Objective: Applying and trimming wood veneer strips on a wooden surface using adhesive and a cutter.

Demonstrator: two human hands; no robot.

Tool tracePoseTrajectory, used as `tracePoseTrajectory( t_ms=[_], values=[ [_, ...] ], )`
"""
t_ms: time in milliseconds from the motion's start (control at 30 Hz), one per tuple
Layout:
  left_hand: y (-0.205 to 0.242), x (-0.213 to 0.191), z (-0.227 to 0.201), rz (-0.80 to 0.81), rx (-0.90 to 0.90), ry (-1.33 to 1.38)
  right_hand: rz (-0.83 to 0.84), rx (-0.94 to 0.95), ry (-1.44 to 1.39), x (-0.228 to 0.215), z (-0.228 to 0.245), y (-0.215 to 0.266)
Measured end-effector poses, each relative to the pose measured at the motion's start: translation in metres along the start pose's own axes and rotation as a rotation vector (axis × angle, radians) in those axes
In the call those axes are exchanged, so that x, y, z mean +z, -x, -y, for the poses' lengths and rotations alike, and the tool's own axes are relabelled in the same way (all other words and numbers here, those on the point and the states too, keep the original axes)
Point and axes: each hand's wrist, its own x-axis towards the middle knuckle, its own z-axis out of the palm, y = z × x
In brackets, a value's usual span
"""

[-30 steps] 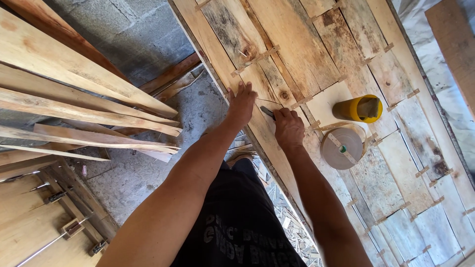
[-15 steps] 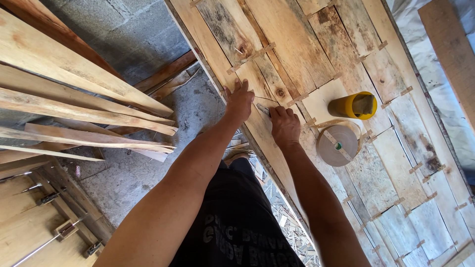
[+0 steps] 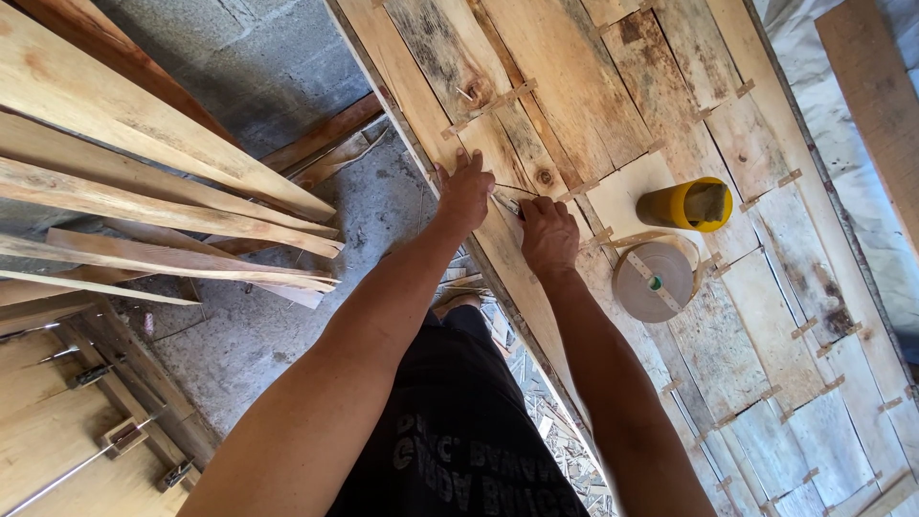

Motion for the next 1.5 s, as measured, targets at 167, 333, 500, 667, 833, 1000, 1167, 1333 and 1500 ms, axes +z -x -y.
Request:
tracePoseTrajectory(
  t_ms=[167, 333, 500, 667, 833, 1000, 1167, 1333, 1500],
  values=[
    [0.002, -0.002, 0.0, 0.013, 0.009, -0.003, -0.003, -0.029, 0.007, -0.004, 0.0, -0.006],
    [-0.001, 0.01, 0.005, -0.026, 0.011, 0.005, 0.021, -0.072, -0.004, -0.005, -0.003, -0.008],
    [-0.001, 0.022, 0.006, -0.141, 0.052, -0.036, 0.037, -0.171, 0.013, 0.001, -0.01, -0.008],
    [0.004, 0.009, -0.006, -0.063, -0.012, -0.104, 0.088, -0.224, 0.044, 0.006, -0.015, -0.009],
    [0.002, 0.009, -0.008, -0.084, -0.035, -0.107, 0.07, -0.273, 0.053, 0.009, -0.018, -0.007],
    [0.002, 0.008, -0.009, -0.073, -0.043, -0.109, 0.095, -0.275, 0.034, 0.008, -0.019, -0.005],
    [0.003, 0.01, -0.007, -0.082, -0.048, -0.115, 0.067, -0.307, 0.008, 0.01, -0.023, 0.0],
    [0.003, 0.005, -0.011, -0.034, -0.062, -0.161, 0.093, -0.316, 0.028, 0.005, -0.025, 0.003],
    [0.004, 0.006, -0.01, -0.062, -0.064, -0.103, 0.067, -0.321, -0.009, 0.003, -0.026, 0.004]
  ],
)
